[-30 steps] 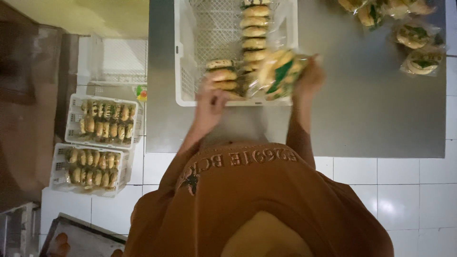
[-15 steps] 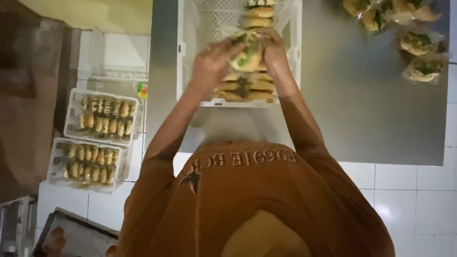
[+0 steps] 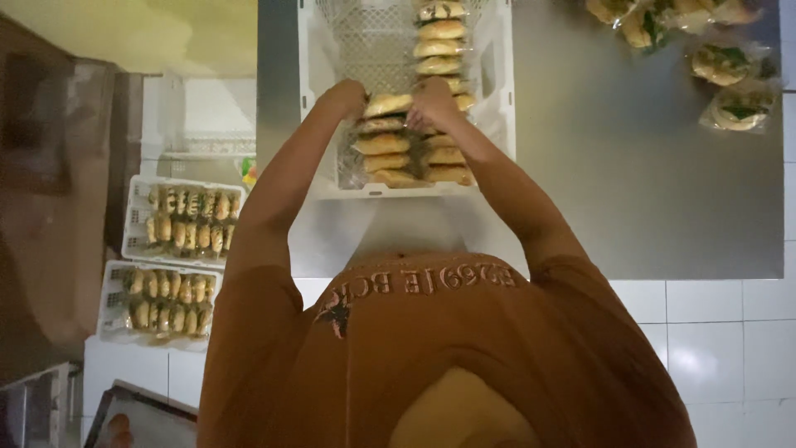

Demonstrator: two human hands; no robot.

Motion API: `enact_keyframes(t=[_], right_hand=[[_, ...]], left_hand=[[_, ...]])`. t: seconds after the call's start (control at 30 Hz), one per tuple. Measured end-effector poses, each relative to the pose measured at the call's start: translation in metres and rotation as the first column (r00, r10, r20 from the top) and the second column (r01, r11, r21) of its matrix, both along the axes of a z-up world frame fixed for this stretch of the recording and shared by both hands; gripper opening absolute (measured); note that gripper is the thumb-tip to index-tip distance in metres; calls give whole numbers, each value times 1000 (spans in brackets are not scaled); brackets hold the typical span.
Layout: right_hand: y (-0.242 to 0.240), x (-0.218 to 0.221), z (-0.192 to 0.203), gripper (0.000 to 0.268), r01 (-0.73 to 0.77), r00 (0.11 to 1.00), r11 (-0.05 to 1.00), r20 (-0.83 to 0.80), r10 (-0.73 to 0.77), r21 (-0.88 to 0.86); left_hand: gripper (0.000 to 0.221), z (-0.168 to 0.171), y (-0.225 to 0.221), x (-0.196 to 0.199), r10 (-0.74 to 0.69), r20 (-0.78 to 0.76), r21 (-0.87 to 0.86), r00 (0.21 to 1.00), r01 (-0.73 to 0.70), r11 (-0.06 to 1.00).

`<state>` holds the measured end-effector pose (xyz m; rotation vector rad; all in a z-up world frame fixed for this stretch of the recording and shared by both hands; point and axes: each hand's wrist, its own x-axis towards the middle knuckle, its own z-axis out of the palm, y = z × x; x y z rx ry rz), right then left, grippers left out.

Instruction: The person picks up individually wrapped sandwiches and plastic components from a stainless steel table and organizes them into rows inside a plastic crate.

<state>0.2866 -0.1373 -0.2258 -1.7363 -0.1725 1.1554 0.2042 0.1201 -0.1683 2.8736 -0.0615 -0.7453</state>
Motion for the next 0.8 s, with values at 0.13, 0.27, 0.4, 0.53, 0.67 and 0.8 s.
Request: enact_keyframes(t=[0.13,0.27,0.4,0.53,0.67,0.8], right_hand=[[16,-54,78,41,188,493,980,869,-34,-68],[25,-94,155,63,77,760,966,642,103,-245],[23,-110,166,64,4,674,965,713,192,-264],[16,-108,166,52,18,617,986,778,118,-164],[-8,-120,239,47,173,470,982,883,-10,-81],[-78,-99,289,42,420,307,818,787,-536,393]], left_hand=[[21,-27,15,12,63,-53,-4,997,-64,998],[37,-50,41,33,113,61,-94,992,-107,990],[53,-12,24,12,109,-146,-177,983,-134,975],[67,78,-19,-17,355,-478,-449,803,-571,687],[65,52,-13,-17,99,-434,-319,895,-256,913],[70,6,2,1,18,-185,-287,983,-71,955]])
